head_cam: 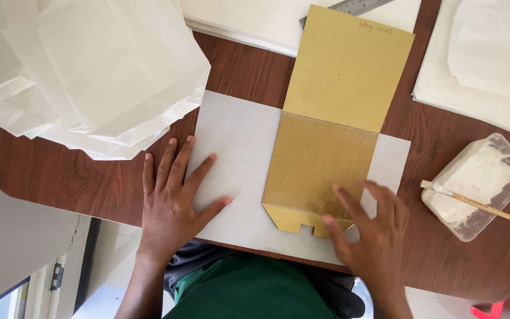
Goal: Manually assembling bags by folding the bottom, applying glue with a brush, and pressing the seams.
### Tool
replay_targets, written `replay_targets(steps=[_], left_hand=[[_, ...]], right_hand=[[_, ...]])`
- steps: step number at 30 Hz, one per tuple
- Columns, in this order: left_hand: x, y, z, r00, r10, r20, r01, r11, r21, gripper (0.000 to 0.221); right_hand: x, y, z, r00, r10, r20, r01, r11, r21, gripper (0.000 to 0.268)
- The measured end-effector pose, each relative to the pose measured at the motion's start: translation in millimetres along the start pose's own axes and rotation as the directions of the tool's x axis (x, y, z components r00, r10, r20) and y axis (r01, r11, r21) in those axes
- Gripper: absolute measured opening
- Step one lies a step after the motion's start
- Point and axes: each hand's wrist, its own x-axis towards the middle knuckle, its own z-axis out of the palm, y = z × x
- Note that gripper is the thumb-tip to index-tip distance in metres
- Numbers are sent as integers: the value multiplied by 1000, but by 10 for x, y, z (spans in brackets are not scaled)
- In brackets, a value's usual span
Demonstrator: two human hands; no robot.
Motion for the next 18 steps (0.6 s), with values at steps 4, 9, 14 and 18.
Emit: replay_targets(steps=[4,9,14,18], left_hand=[[-13,11,7,999,5,-50,-6,1000,-19,57],[0,24,31,994,11,-110,-10,1000,10,64],[-23,3,37,994,-3,-111,4,1000,10,68],[-18,-4,41,994,3,-110,-1,1000,12,71]], right_hand=[[384,102,15,987,-157,42,160,983,-92,48],[476,122,197,977,-80,196,111,982,-152,69],[411,85,255,988,-34,152,55,989,-136,70],[460,79,195,981,-26,191,46,994,-101,70]])
